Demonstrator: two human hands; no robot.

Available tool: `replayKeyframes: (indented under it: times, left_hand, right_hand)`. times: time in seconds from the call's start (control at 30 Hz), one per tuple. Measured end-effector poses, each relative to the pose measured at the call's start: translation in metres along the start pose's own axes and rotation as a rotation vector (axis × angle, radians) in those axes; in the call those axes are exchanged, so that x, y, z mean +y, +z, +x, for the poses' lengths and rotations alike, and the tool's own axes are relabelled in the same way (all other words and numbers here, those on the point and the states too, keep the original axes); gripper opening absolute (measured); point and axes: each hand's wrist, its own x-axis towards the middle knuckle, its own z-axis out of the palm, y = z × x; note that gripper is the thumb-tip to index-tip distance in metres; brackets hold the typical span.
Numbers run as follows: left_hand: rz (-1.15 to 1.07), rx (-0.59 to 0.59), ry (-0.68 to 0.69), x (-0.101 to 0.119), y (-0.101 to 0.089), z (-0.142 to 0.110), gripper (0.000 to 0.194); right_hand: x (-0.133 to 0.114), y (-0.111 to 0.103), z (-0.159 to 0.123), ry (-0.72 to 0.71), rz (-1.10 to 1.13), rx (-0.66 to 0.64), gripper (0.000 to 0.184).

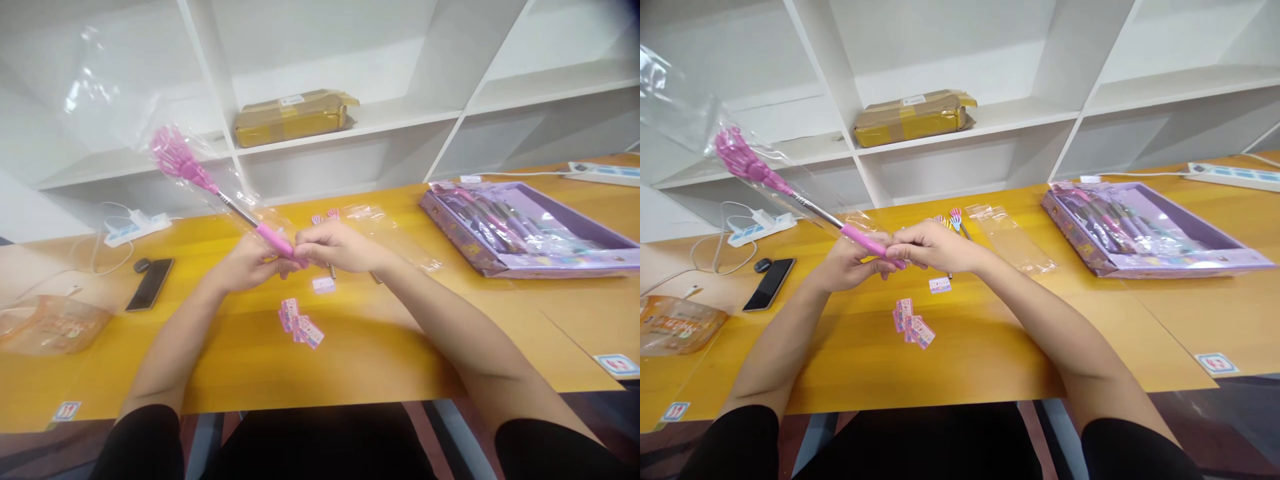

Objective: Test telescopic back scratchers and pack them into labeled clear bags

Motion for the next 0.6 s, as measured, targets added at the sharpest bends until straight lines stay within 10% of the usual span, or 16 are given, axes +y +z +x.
replayKeyframes:
  times: [0.23,0.6]
  left_hand:
    - [0.109,0.05,0.181,0.008,-0.003,0.004,0.022]
    - [0.155,-0.004,0.066,0.006,-0.007,0.005,0.03]
  right_hand:
    - [0.0,-0.01,-0.002,-0.042,-0.037,-0.058,0.04]
    - [-0.013,-0.024,-0.009,-0.002,-0.262,-0.07,0.037]
